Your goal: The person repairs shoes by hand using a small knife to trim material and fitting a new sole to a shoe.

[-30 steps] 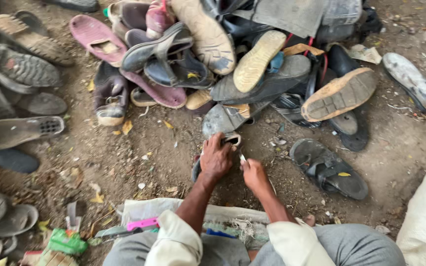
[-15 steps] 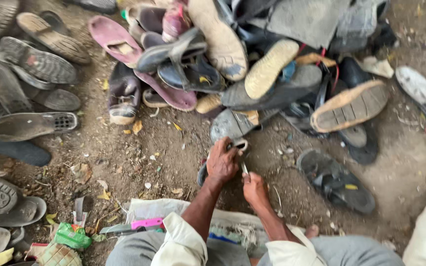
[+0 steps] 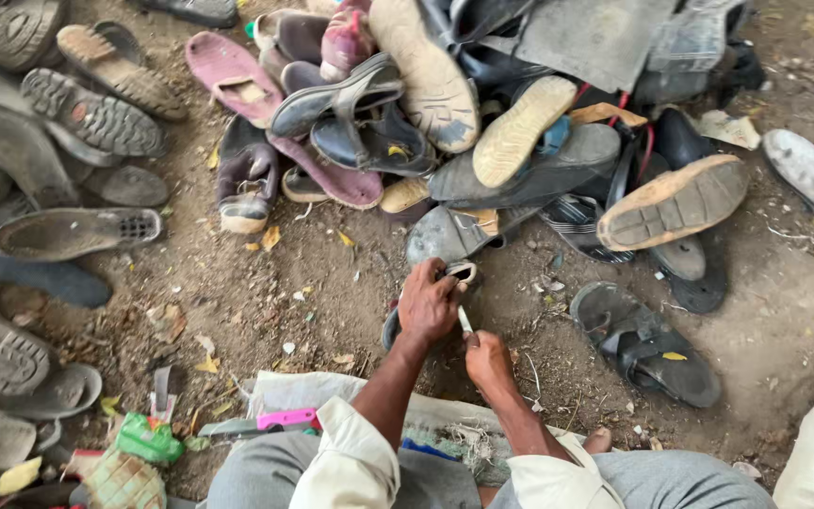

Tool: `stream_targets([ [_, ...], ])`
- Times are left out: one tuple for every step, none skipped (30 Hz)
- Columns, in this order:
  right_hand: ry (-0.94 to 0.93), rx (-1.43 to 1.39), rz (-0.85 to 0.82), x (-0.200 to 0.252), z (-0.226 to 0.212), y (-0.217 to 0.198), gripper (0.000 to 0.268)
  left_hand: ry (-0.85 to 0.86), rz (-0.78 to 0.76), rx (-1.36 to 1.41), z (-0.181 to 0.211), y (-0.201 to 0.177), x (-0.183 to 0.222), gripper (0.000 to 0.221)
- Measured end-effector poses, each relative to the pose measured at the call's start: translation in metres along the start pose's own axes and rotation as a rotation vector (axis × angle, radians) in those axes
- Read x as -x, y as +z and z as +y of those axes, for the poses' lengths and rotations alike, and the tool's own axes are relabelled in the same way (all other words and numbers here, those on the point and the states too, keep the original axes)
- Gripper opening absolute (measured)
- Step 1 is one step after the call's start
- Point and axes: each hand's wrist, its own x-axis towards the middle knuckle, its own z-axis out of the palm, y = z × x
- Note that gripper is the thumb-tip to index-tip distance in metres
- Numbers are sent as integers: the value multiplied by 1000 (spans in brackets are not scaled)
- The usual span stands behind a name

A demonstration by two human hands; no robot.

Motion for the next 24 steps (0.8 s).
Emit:
stream_targets([
  [107,-56,-72,-5,-8,-5,21,-15,-26,-14,-1,0,-1,18],
  [62,-18,-50,-12,-15,-9,22,-30,-52,-27,-1,0,-1,18],
  [17,19,-37,-17,-21,-8,24,-37,-38,-38,-1,-1,2,18],
  [-28,56,-24,-20,-24,-7,26,-44,-24,-48,2,0,5,18],
  [-42,79,-4,-25,-26,-9,25,-37,-9,-57,6,2,1,18],
  [-55,101,15,-29,-28,-11,25,-98,35,-68,12,4,-1,18],
  [-65,132,31,-30,-26,-16,25,-166,79,-73,22,9,3,18],
  [-41,157,17,-33,-25,-24,26,-234,123,-78,30,14,4,19],
  [-13,177,6,-39,-24,-35,27,-264,118,-84,36,17,2,20],
  [15,198,-5,-45,-24,-44,29,-295,113,-91,43,21,-1,21],
  [-55,226,-4,-48,-23,-50,30,-332,103,-96,50,24,2,23],
  [-126,254,-2,-52,-21,-57,32,-291,16,-127,51,23,0,26],
  [-196,277,1,-54,-21,-62,34,-245,-72,-162,44,16,-8,30],
  [-150,267,-36,-52,-22,-64,34,-199,-160,-196,39,12,-13,34],
  [-111,257,-72,-51,-26,-66,35,-191,-138,-150,39,10,-12,33],
  [-71,247,-109,-48,-30,-68,35,-182,-117,-103,39,9,-10,31],
  [35,87,-181,-46,-35,-73,34,-175,-88,-55,37,10,-12,30],
  [140,-74,-253,-43,-38,-76,33,-126,-25,-70,35,13,-17,29],
  [259,-231,-332,-35,-35,-76,32,-88,27,-83,34,17,-12,28],
  [276,-209,-327,-30,-31,-77,33,-50,78,-97,32,20,-7,27],
  [280,-190,-321,-34,-33,-77,34,-58,70,-99,30,21,-5,28],
  [283,-170,-314,-37,-33,-76,35,-66,61,-102,30,21,-1,28],
  [147,1,-207,-43,-36,-73,34,-63,53,-98,30,23,-4,29],
  [11,171,-98,-48,-40,-66,33,-33,65,-92,28,24,-11,28],
])
